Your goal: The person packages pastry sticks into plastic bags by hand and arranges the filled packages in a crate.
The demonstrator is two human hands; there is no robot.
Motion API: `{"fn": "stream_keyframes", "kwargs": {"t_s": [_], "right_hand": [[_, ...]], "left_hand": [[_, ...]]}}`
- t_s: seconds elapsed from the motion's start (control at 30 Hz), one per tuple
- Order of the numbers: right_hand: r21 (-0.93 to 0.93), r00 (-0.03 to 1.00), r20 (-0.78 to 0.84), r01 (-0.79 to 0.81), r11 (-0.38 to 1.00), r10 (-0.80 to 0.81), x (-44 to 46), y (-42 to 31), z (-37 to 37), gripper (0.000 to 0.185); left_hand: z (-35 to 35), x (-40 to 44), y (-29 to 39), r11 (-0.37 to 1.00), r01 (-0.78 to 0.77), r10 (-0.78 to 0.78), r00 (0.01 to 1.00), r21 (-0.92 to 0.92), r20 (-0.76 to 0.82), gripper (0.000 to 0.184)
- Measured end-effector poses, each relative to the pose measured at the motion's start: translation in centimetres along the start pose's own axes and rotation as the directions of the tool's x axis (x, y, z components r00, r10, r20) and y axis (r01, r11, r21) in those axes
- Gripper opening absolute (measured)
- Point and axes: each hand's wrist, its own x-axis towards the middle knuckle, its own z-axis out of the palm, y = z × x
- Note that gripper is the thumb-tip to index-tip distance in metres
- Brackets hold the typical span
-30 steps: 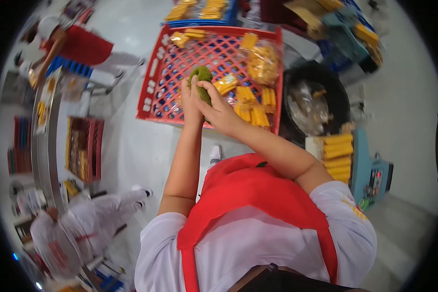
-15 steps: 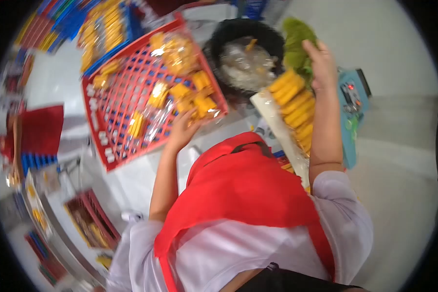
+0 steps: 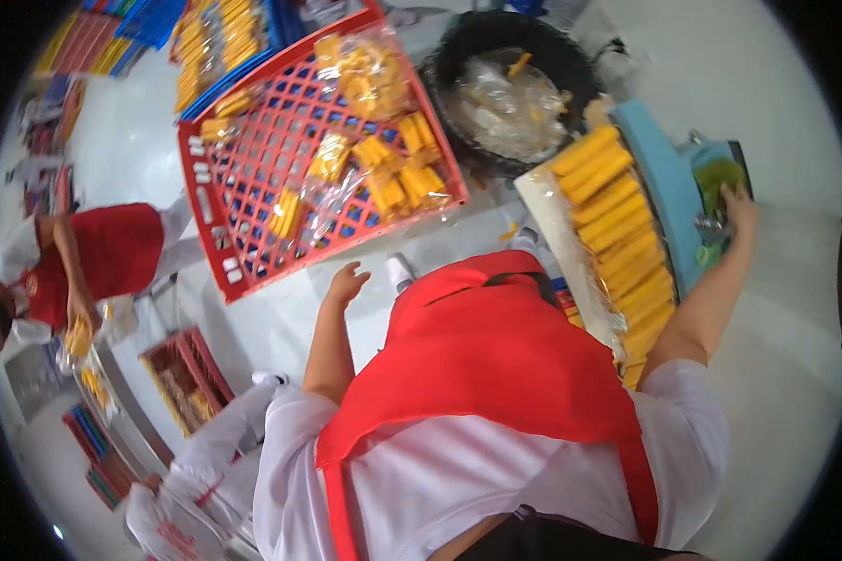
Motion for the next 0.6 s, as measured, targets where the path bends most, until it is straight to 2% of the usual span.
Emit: {"fn": "stream_keyframes", "kwargs": {"t_s": [0.07, 0.13, 0.2, 0.23, 0.27, 0.3, 0.33, 0.4, 0.43, 0.5, 0.53, 0.6], "right_hand": [[-0.154, 0.99, 0.066, -0.111, 0.982, 0.122, 0.6, 1.0, 2.3, 0.064], [0.082, 0.957, 0.134, -0.269, 0.96, 0.257, -0.7, -0.9, 1.9, 0.063], [-0.078, 0.97, 0.16, -0.175, 0.981, 0.186, -0.4, -2.0, 0.4, 0.062], [-0.085, 0.97, 0.174, -0.16, 0.983, 0.173, 0.1, -1.7, 0.1, 0.062], [-0.033, 0.989, 0.102, -0.108, 0.994, 0.111, 0.9, -1.3, -0.3, 0.061], [0.015, 0.998, 0.027, -0.054, 0.998, 0.053, 1.5, -1.4, -0.4, 0.06], [0.008, 0.998, 0.035, -0.046, 0.999, 0.045, 1.0, -3.1, -0.3, 0.06], [-0.278, 0.98, -0.15, 0.087, 0.957, -0.132, -4.0, -11.1, 0.2, 0.058], [-0.283, 0.98, -0.142, 0.098, 0.954, -0.142, -6.5, -15.3, 0.7, 0.058], [-0.19, 0.989, -0.061, 0.122, 0.974, -0.135, -11.1, -22.4, 2.9, 0.05], [-0.187, 0.988, -0.053, 0.131, 0.974, -0.143, -12.1, -23.5, 4.4, 0.05], [0.036, 0.88, 0.05, 0.471, 0.882, -0.472, -13.8, -24.7, 6.9, 0.042]], "left_hand": [[-0.4, -0.7, 0.2, 0.996, 0.082, -0.082, 0.996, -0.02, 0.033, 0.058], [-0.4, -0.7, -1.0, 0.996, 0.09, -0.09, 0.996, 0.003, 0.004, 0.058], [-0.8, -0.5, -2.2, 0.995, 0.096, -0.096, 0.995, 0.029, -0.012, 0.058], [-1.1, -0.3, -2.6, 0.997, 0.059, -0.057, 0.997, 0.056, -0.048, 0.058], [-1.4, 0.1, -2.9, 0.996, 0.022, -0.015, 0.997, 0.085, -0.081, 0.058], [-1.9, 0.8, -2.6, 0.986, 0.049, -0.037, 0.996, 0.156, -0.079, 0.06], [-2.3, 1.7, -2.5, 0.987, 0.06, -0.049, 0.996, 0.147, -0.079, 0.06], [-3.2, 3.9, -1.9, 0.923, 0.014, 0.069, 0.977, 0.385, -0.201, 0.063], [-3.8, 4.7, -0.8, 0.922, -0.003, 0.114, 0.958, 0.387, -0.264, 0.065], [-5.2, 7.3, 1.7, 0.919, -0.012, 0.165, 0.919, 0.393, -0.359, 0.07], [-5.8, 9.0, 2.6, 0.918, -0.008, 0.175, 0.905, 0.396, -0.387, 0.073], [-7.1, 12.4, 5.1, 0.894, 0.049, 0.159, 0.895, 0.446, -0.417, 0.08]]}}
